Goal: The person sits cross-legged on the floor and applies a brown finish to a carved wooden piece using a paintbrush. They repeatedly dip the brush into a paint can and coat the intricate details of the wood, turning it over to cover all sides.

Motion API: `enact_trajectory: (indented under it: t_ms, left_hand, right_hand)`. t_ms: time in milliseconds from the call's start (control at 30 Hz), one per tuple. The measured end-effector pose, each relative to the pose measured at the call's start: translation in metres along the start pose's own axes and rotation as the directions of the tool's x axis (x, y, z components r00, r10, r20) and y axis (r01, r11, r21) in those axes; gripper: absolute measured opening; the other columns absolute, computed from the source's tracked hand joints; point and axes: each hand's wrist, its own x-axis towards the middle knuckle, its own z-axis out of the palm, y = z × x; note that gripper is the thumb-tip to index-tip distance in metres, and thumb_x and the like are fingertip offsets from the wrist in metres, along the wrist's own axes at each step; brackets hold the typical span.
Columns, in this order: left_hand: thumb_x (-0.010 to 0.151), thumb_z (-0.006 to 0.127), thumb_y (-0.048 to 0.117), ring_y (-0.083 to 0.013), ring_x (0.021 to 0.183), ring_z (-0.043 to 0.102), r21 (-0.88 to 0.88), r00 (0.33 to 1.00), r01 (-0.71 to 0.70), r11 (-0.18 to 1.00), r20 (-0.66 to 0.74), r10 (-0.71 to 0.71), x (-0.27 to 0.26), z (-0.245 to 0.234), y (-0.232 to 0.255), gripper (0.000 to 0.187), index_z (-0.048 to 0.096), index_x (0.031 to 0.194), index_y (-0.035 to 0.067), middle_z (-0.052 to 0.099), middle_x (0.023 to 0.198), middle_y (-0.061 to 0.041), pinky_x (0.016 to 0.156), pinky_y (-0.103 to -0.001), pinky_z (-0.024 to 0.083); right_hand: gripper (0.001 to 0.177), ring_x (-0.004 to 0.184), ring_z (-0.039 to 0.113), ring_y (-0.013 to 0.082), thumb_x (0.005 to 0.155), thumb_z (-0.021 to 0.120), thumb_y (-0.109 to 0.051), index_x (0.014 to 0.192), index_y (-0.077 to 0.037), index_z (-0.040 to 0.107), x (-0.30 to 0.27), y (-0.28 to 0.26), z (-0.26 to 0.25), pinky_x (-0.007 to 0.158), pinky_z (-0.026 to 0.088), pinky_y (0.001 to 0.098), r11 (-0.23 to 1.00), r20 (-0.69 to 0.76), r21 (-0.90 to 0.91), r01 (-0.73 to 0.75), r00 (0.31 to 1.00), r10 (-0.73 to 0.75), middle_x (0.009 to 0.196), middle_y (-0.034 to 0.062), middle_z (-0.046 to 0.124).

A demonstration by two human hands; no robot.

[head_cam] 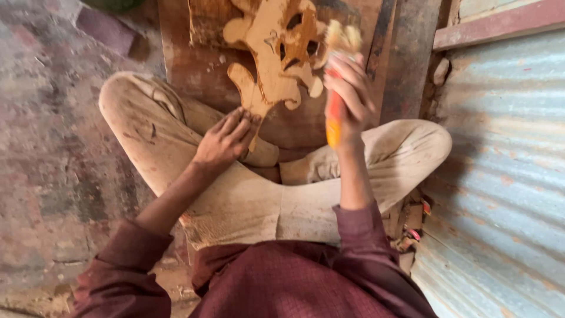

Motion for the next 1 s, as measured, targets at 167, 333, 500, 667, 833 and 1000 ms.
enact_trajectory:
  t_ms: [167,333,500,667,833,1000]
  left_hand:
    - [0.088,0.062,0.011,-0.0290,0.127,0.061,-0.031,1.000,-0.003,1.000,0.005,0.003,-0.002,0.001,0.004,0.052,0.060,0.139,-0.004,0.064,0.126,-0.013,0.112,-0.037,0.050]
    - [0.088,0.061,0.011,-0.0298,0.127,0.061,-0.008,1.000,0.021,1.000,-0.023,-0.021,0.002,-0.001,0.000,0.052,0.061,0.138,-0.002,0.064,0.127,-0.014,0.112,-0.037,0.050]
    - [0.088,0.061,0.011,-0.0309,0.127,0.060,-0.039,1.000,0.023,0.999,0.011,-0.023,0.000,-0.001,0.004,0.052,0.061,0.138,-0.002,0.064,0.124,-0.014,0.111,-0.038,0.050]
    - [0.088,0.061,0.011,-0.0316,0.126,0.060,-0.049,1.000,0.012,0.999,0.016,-0.011,0.000,0.000,0.002,0.051,0.061,0.137,-0.002,0.064,0.124,-0.013,0.110,-0.040,0.050]
    - [0.088,0.064,0.005,-0.0314,0.126,0.060,-0.087,0.995,0.096,0.992,-0.018,-0.098,0.001,0.002,0.006,0.049,0.062,0.137,0.005,0.060,0.128,-0.014,0.112,-0.042,0.050]
    - [0.080,0.055,-0.019,-0.0303,0.117,0.061,-0.547,0.726,0.632,0.550,0.169,-0.666,-0.007,0.005,0.011,0.075,0.046,0.150,0.008,0.050,0.142,-0.023,0.086,-0.027,0.057]
  right_hand:
    - [0.011,0.121,0.070,0.0341,0.099,0.071,0.009,0.105,0.000,0.068,-0.002,0.008,0.002,0.122,0.046,0.0483,0.991,0.094,0.080,-0.107,0.991,0.099,0.124,0.0134,0.073]
    - [0.008,0.114,0.074,0.0285,0.100,0.069,0.005,0.103,-0.001,0.064,0.006,0.024,0.004,0.101,0.063,0.0384,0.982,-0.058,0.105,-0.154,0.985,0.161,0.125,0.0166,0.070]
    - [0.009,0.110,0.070,0.0274,0.105,0.064,0.006,0.108,0.000,0.058,0.008,0.021,-0.004,0.101,0.058,0.0374,0.968,-0.056,0.188,-0.167,0.982,0.180,0.123,0.0149,0.070]
    - [0.008,0.095,0.071,0.0180,0.105,0.064,0.001,0.101,0.000,0.057,0.024,0.035,-0.002,0.080,0.055,0.0270,0.897,-0.039,0.302,-0.322,0.936,0.350,0.115,0.0107,0.072]
    - [0.004,0.089,0.072,0.0147,0.107,0.066,-0.001,0.104,-0.002,0.064,0.039,0.045,-0.021,0.074,0.054,0.0229,0.949,0.130,0.100,-0.300,0.949,0.286,0.110,0.0101,0.077]
    - [0.009,0.110,0.070,0.0181,0.112,0.065,0.000,0.110,0.000,0.056,0.028,0.056,-0.050,0.090,0.059,0.0250,0.926,-0.055,0.285,-0.246,0.961,0.272,0.124,0.0150,0.070]
